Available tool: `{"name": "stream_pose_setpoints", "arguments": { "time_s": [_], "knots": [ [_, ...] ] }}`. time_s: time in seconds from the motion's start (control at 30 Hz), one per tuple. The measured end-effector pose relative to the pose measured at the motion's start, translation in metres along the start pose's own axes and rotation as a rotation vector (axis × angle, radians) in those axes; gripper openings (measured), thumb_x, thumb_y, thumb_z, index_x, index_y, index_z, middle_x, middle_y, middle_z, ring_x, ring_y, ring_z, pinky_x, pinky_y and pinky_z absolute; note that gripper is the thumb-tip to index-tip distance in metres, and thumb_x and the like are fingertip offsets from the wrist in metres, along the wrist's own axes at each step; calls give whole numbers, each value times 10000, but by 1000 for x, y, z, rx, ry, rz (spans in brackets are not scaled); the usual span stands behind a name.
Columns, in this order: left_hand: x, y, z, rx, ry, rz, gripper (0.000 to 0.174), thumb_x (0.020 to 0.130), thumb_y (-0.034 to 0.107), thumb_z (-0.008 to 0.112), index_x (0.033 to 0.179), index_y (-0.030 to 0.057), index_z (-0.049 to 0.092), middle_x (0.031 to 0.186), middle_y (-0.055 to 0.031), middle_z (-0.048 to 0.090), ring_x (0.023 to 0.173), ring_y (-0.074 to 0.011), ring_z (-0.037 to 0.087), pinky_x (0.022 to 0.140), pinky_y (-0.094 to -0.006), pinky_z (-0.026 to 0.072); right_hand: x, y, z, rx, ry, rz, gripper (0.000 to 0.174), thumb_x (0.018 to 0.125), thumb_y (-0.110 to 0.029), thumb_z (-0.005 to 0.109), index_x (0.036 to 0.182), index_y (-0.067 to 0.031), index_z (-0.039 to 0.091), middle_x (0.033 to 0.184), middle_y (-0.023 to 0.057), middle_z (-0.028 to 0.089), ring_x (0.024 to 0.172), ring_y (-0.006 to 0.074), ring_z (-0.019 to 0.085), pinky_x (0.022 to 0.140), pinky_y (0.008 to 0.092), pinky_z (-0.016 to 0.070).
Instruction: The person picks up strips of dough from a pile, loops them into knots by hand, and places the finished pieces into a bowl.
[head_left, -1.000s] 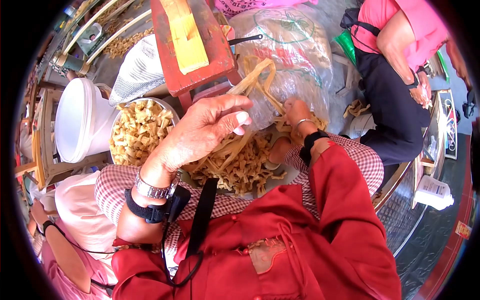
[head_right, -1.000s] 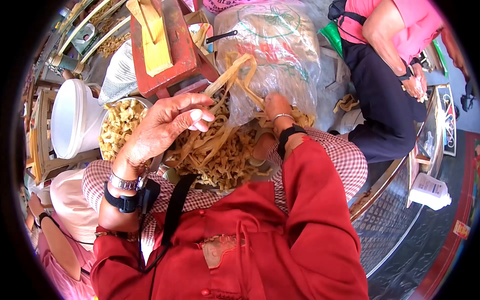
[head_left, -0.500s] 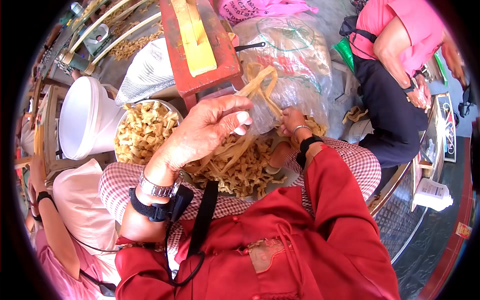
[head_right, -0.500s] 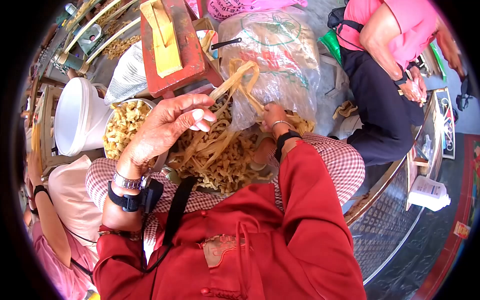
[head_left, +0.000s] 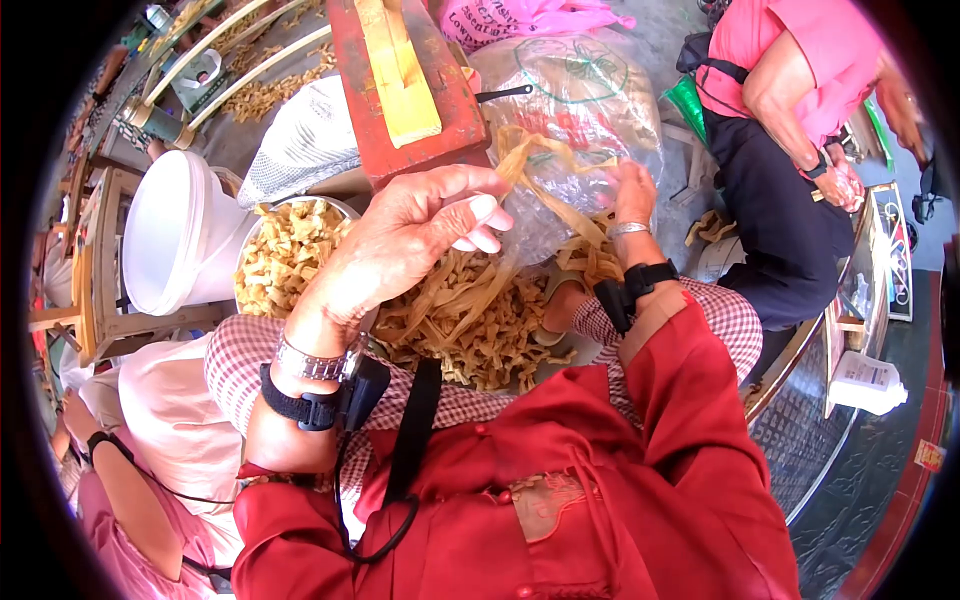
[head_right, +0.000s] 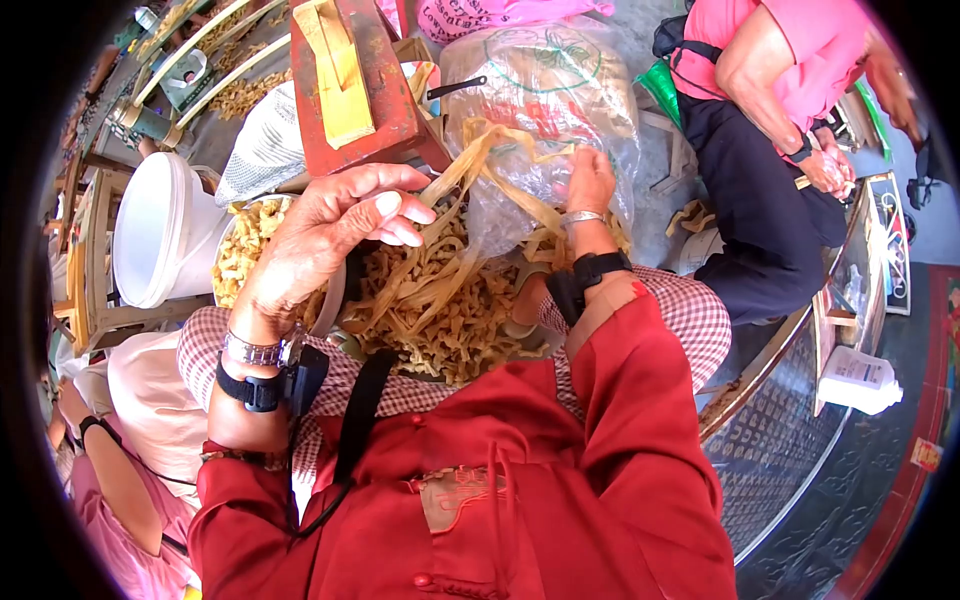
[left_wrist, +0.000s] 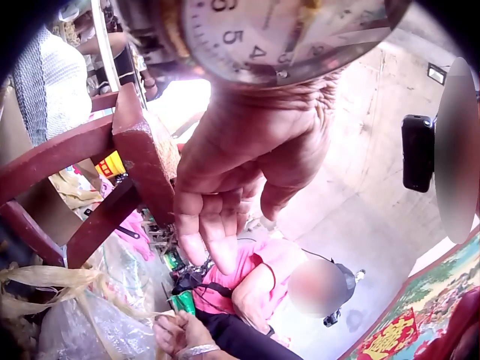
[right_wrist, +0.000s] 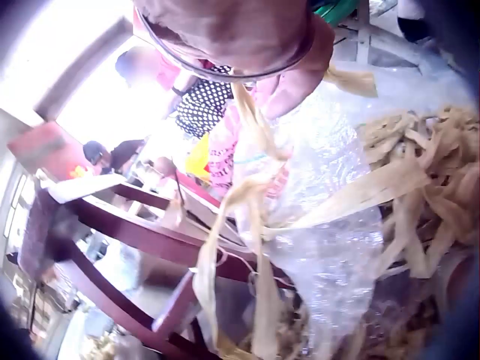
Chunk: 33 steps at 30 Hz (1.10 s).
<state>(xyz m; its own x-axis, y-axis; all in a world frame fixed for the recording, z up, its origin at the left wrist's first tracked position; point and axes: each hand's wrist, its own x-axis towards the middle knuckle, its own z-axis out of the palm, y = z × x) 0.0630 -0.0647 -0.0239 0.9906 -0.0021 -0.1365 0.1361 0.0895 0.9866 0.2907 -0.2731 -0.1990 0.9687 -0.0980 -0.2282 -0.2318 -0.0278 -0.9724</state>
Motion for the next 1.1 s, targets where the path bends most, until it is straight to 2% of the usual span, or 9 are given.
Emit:
{"name": "stream_pose_setpoints", "arguments": {
  "time_s": [0.2, 0.4, 0.67, 0.7, 0.8, 0.83, 0.93, 0.97, 1.1],
  "knots": [
    [-2, 1, 2, -20, -12, -17, 375, 955, 234, 514, 1221, -30, 503, 1003, -120, 648, 865, -166, 637, 818, -280, 499, -25, -53, 3, 320, -125, -28, 193, 902, -189, 579, 1067, -93, 550, 906, 81, 644, 693, 175, 654, 427, 242, 465],
    [0, -5, 3, -155, -47, -96, 365, 968, 277, 481, 1153, -34, 535, 964, -140, 658, 783, -188, 659, 757, -287, 530, -76, -105, -6, 401, -541, -148, 408, 913, -130, 543, 1278, -93, 363, 952, 128, 646, 742, 215, 666, 464, 228, 468],
    [9, -28, 29, -653, -124, -344, 558, 993, 442, 293, 1102, -64, 502, 994, -220, 644, 917, -309, 648, 841, -402, 522, -164, -128, 13, 400, -944, -77, 247, 944, -251, 496, 1047, -29, 528, 886, 85, 624, 726, 165, 630, 521, 208, 483],
    [8, -26, 36, -694, -13, -328, 522, 1002, 425, 271, 1061, -33, 515, 925, -172, 643, 872, -277, 640, 786, -369, 516, -174, -122, 14, 397, -990, -21, 277, 956, -300, 477, 1009, -33, 527, 868, 79, 615, 719, 156, 621, 526, 208, 485],
    [12, -59, 7, -919, -243, -121, 420, 1011, 352, 293, 996, -4, 517, 819, -105, 598, 713, -220, 589, 668, -313, 484, -200, -100, 19, 413, -1063, 5, 392, 979, -417, 397, 942, -47, 518, 813, 56, 570, 745, 148, 616, 536, 225, 500],
    [9, -56, 3, -834, -58, -187, 266, 998, 272, 381, 999, 56, 536, 805, -23, 580, 637, -149, 525, 607, -294, 451, -206, -98, 19, 425, -1046, 37, 400, 980, -422, 388, 948, -44, 515, 809, 56, 566, 756, 159, 622, 539, 232, 507],
    [-2, -26, 19, -733, 249, -169, 215, 990, 219, 393, 999, 60, 538, 808, 0, 574, 661, -129, 534, 628, -271, 448, -214, -104, 19, 549, -1050, 43, 414, 983, -429, 363, 983, -40, 505, 808, 63, 566, 807, 199, 638, 547, 255, 527],
    [-1, -27, 15, -803, 196, -120, 259, 1003, 201, 326, 928, 21, 497, 779, -48, 523, 698, -191, 546, 663, -297, 456, -212, -106, 18, 629, -1082, 47, 420, 985, -430, 352, 1017, -40, 503, 841, 78, 582, 835, 217, 637, 552, 270, 536],
    [-7, -20, 18, -801, 255, -63, 238, 987, 223, 404, 931, 57, 566, 761, 25, 540, 664, -101, 518, 650, -248, 440, -212, -115, 16, 710, -1012, -21, 423, 984, -427, 354, 1060, -41, 507, 908, 101, 612, 851, 227, 638, 560, 284, 538]
  ]
}}
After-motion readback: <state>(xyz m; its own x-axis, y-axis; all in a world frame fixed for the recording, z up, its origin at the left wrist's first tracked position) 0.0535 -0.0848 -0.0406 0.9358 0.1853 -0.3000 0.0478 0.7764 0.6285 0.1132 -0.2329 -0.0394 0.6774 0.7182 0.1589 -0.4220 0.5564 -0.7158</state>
